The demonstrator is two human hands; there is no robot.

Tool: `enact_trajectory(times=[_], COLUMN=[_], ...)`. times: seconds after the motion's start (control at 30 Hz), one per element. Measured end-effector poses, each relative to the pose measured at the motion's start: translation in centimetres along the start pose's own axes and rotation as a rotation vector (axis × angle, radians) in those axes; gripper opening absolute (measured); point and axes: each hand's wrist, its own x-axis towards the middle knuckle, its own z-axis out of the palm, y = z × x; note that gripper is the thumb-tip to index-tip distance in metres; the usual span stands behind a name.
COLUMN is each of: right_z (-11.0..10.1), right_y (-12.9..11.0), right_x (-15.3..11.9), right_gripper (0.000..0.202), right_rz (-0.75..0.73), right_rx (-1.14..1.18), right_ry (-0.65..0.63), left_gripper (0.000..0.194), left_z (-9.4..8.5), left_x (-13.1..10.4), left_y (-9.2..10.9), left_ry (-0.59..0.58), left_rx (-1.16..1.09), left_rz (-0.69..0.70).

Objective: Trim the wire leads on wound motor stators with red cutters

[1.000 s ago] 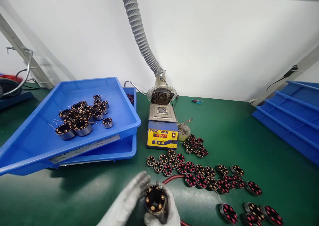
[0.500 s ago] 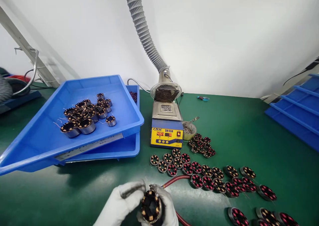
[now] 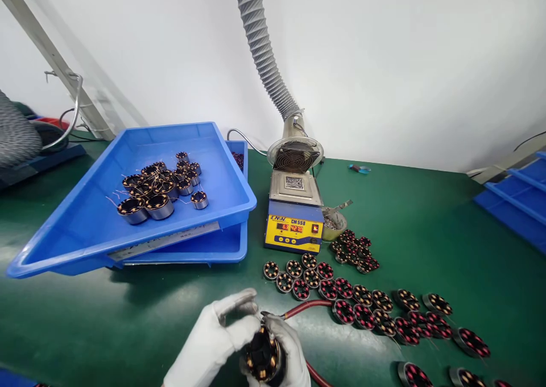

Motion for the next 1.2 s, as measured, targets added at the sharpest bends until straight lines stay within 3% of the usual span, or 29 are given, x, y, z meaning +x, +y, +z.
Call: enact_trajectory(times=[0.17, 0.33, 0.43, 0.5, 0.57, 0.67, 0.73, 0.9, 0.93, 1.07, 1.13, 1.2], right_z=[0.5, 0.5, 0.6, 0.7, 0.7, 0.7, 0.7, 0.7, 0.7, 0.7, 0.5, 0.4], right_y=[0.2, 0.6, 0.6, 0.6, 0.6, 0.5, 0.6, 1.1, 1.1, 0.8, 0.6, 0.7], right_x=[0.0, -0.2, -0.2, -0.2, -0.1, -0.1, -0.2, -0.7, -0.8, -1.0, -0.9, -0.9], right_gripper=[0.034, 0.037, 0.04, 0.037, 0.037, 0.04, 0.04, 0.05, 0.051, 0.05, 0.048, 0.049], right_rz=[-0.172, -0.218, -0.208, -0.196, -0.185, -0.175, -0.148, -0.055, -0.039, 0.005, -0.005, -0.033], right_rx=[-0.149, -0.207, -0.218, -0.216, -0.198, -0.155, -0.144, -0.117, -0.107, -0.168, -0.196, -0.181], right_ry=[0.034, 0.027, 0.037, 0.037, 0.03, 0.025, 0.019, 0.033, 0.035, 0.025, 0.014, -0.002], left_gripper=[0.031, 0.015, 0.019, 0.033, 0.04, 0.029, 0.029, 0.044, 0.046, 0.03, 0.02, 0.018], left_z=[1.2, 0.9, 1.0, 1.3, 1.9, 2.2, 1.9, 0.2, 0.0, 0.5, 1.0, 1.5], left_x=[-0.2, -0.3, -0.2, -0.3, -0.4, -0.5, -0.4, 0.2, 0.2, -0.4, -0.6, -0.6], left_y=[-0.1, -1.3, -1.9, -1.6, -0.8, 0.4, 0.7, -0.2, -0.4, -1.2, -1.5, -2.0], left_ry=[0.029, 0.024, 0.112, 0.152, 0.119, 0.015, 0.008, 0.178, 0.136, -0.246, -0.292, -0.257], left_rx=[-0.028, -0.008, -0.05, -0.1, -0.112, -0.057, -0.054, -0.189, -0.164, 0.059, 0.091, 0.079], left_rz=[-0.072, 0.053, 0.051, 0.031, -0.016, -0.101, -0.099, 0.028, 0.037, 0.069, 0.09, 0.092])
